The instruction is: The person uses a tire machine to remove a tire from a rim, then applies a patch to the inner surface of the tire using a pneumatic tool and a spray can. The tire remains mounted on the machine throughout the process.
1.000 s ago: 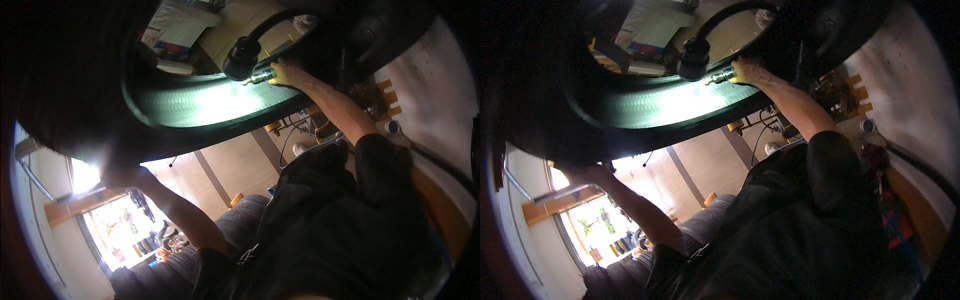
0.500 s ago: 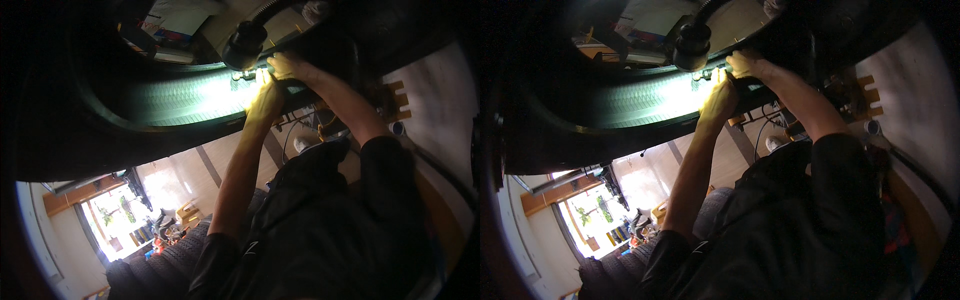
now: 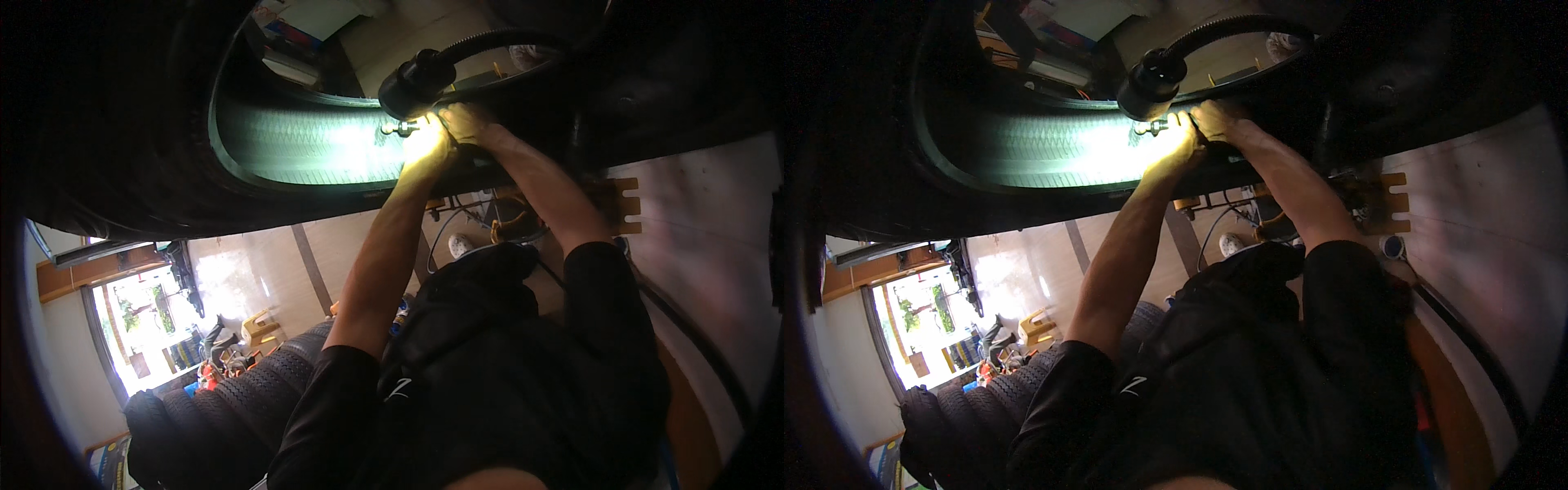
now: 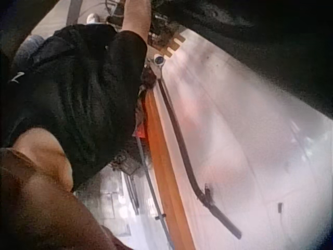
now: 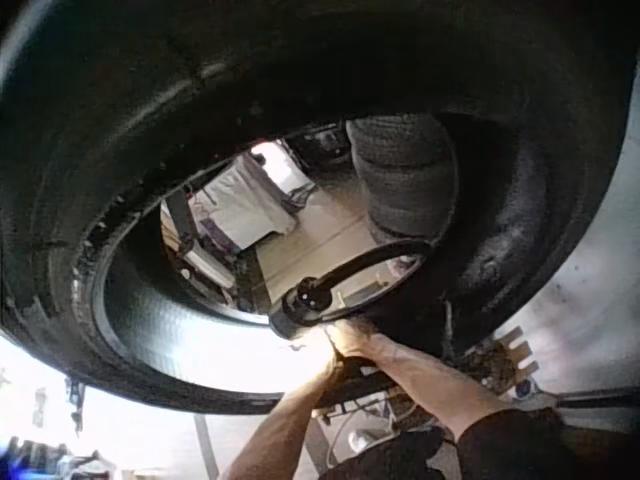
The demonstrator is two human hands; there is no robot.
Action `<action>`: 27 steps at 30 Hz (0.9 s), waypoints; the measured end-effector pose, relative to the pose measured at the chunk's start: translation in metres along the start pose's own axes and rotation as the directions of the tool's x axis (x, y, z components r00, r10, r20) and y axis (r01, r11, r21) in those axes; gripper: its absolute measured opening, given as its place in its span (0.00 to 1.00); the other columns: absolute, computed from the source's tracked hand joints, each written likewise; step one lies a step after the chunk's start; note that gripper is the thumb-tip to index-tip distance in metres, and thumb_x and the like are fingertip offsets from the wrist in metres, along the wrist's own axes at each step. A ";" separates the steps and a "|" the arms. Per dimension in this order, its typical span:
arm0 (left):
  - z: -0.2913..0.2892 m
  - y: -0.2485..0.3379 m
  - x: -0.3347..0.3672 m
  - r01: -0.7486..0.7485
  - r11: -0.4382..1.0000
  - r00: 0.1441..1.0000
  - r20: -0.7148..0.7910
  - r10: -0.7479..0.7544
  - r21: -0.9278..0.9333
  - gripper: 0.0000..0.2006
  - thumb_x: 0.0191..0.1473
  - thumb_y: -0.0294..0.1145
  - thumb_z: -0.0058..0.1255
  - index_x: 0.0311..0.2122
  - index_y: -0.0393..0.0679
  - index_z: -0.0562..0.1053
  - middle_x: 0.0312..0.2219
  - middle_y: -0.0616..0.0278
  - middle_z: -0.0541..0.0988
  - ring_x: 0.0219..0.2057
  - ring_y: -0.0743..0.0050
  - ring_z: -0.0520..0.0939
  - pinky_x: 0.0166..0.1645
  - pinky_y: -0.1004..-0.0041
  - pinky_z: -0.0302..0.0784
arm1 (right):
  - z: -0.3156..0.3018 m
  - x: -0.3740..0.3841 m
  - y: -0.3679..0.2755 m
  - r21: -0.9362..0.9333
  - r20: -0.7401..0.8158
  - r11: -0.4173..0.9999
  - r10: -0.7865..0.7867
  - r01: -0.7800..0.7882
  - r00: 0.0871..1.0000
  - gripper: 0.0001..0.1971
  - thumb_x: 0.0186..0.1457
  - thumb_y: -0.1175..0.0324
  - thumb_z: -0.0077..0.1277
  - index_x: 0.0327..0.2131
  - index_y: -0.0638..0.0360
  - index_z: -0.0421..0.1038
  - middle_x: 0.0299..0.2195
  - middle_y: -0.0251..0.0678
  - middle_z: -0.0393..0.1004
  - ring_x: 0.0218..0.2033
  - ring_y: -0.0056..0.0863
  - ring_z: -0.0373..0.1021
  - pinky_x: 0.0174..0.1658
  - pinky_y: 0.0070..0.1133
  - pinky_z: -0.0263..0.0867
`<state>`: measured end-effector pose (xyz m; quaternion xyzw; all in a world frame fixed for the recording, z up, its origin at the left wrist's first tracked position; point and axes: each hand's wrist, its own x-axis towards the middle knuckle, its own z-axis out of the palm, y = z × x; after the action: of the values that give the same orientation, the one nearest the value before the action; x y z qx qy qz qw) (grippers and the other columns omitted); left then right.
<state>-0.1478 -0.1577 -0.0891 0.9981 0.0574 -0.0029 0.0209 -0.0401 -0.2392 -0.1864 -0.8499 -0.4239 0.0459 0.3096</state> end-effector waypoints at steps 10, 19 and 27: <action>0.011 -0.003 0.001 -0.035 0.999 0.997 0.064 0.033 0.038 0.19 0.49 0.36 0.50 0.44 0.35 0.64 0.36 0.45 0.71 0.30 0.49 0.81 0.33 0.60 0.78 | 0.001 0.001 0.002 -0.101 0.169 0.994 -0.023 0.040 0.985 0.15 0.53 0.59 0.43 0.31 0.58 0.76 0.31 0.46 0.78 0.33 0.43 0.75 0.39 0.35 0.70; 0.007 -0.002 0.004 -0.031 0.999 0.999 0.034 0.029 0.044 0.19 0.47 0.38 0.52 0.39 0.35 0.67 0.34 0.43 0.73 0.28 0.49 0.81 0.34 0.59 0.78 | 0.004 0.001 0.005 -0.166 0.093 0.983 -0.059 0.074 0.994 0.13 0.47 0.58 0.49 0.29 0.55 0.78 0.28 0.47 0.78 0.31 0.45 0.76 0.36 0.36 0.72; 0.005 -0.013 0.008 0.011 1.000 0.997 0.080 -0.009 -0.013 0.19 0.54 0.42 0.40 0.41 0.34 0.69 0.35 0.40 0.75 0.36 0.41 0.79 0.43 0.56 0.75 | 0.003 0.004 -0.001 -0.096 0.055 0.995 -0.025 0.031 0.998 0.14 0.49 0.59 0.48 0.32 0.58 0.77 0.29 0.50 0.77 0.33 0.48 0.75 0.36 0.38 0.71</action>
<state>-0.1418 -0.1439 -0.0949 0.9968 0.0616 -0.0423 0.0298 -0.0389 -0.2341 -0.1876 -0.8564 -0.4457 0.0439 0.2570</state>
